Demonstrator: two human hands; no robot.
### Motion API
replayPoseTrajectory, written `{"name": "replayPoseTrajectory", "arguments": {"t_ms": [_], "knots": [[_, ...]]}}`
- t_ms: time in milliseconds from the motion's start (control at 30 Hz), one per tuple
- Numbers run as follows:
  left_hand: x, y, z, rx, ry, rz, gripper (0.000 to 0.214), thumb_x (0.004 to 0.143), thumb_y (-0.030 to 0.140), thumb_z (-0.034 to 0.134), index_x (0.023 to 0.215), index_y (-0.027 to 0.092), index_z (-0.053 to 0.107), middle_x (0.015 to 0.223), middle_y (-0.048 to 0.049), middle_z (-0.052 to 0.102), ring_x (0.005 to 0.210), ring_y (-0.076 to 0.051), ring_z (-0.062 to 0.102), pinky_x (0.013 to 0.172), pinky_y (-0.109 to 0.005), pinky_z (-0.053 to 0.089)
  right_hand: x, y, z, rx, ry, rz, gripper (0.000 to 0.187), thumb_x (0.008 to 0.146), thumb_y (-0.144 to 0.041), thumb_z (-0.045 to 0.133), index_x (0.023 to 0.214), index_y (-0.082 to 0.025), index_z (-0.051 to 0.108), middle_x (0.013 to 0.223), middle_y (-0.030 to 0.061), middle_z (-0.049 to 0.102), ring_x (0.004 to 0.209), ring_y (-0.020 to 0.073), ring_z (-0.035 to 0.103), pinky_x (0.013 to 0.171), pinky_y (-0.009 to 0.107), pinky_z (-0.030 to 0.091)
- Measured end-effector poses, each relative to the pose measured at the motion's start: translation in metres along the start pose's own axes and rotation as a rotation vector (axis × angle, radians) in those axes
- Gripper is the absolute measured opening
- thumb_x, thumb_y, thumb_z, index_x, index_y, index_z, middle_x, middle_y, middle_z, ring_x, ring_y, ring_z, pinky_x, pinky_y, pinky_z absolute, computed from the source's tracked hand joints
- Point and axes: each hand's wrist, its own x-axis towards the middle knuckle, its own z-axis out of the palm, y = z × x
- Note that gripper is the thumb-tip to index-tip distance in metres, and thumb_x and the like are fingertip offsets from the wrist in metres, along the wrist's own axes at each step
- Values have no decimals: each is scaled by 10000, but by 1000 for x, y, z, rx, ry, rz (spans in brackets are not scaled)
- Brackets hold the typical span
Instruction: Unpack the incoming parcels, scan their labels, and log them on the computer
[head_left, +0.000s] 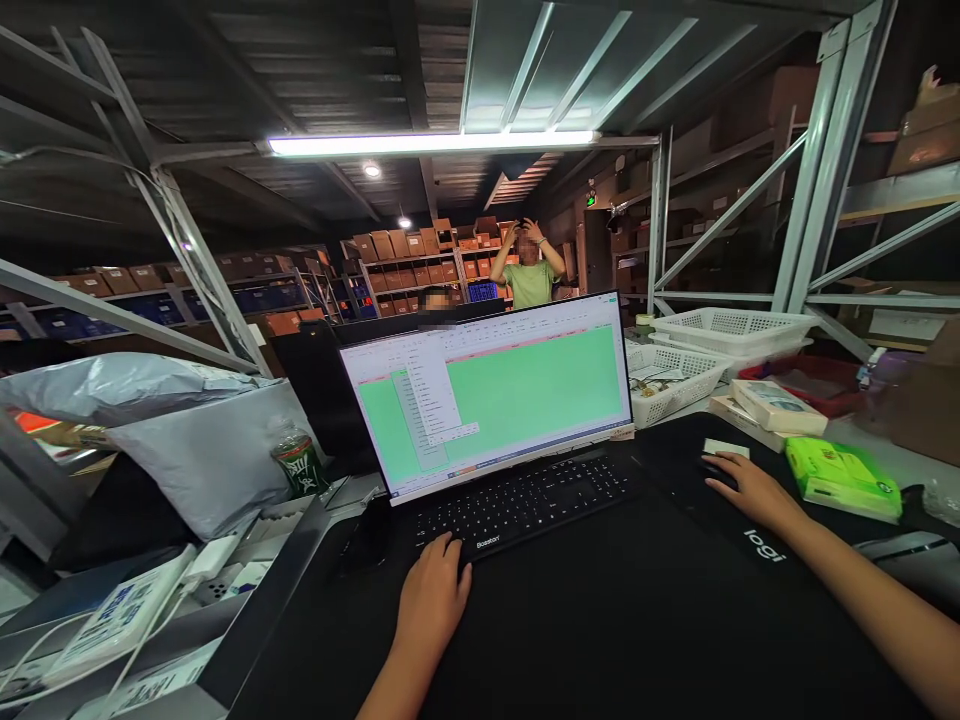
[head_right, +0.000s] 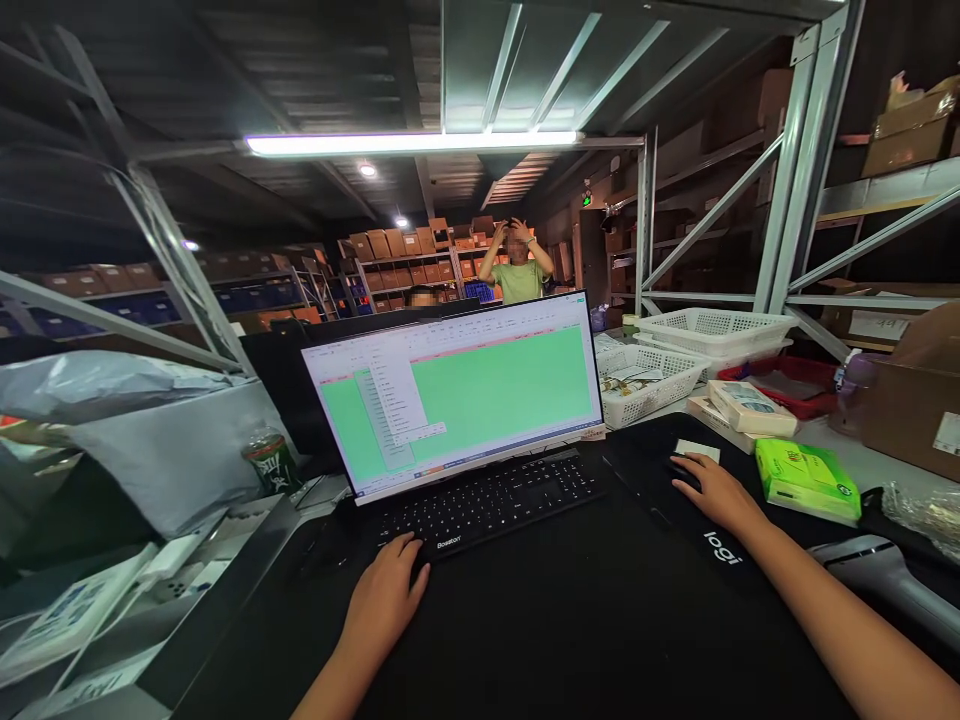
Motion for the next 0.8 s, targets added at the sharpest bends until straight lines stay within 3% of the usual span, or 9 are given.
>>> {"name": "replayPoseTrajectory", "arguments": {"t_ms": [267, 800], "knots": [[0, -1, 0, -6, -17, -3, 414, 999, 248, 440, 1338, 150, 655, 1447, -147, 625, 1332, -285, 596, 1083, -433, 534, -3, -4, -4, -29, -18, 4, 555, 863, -446, 525, 1371, -255, 640, 1387, 132, 639, 1194, 314, 680, 1013, 462, 564], [0, -5, 5, -36, 11, 17, 404, 988, 234, 441, 1312, 148, 666, 1426, -153, 634, 1318, -284, 600, 1082, -437, 526, -2, -7, -6, 2, 0, -34, 465, 867, -427, 501, 1254, -256, 695, 1321, 132, 667, 1187, 303, 685, 1066, 456, 529]]}}
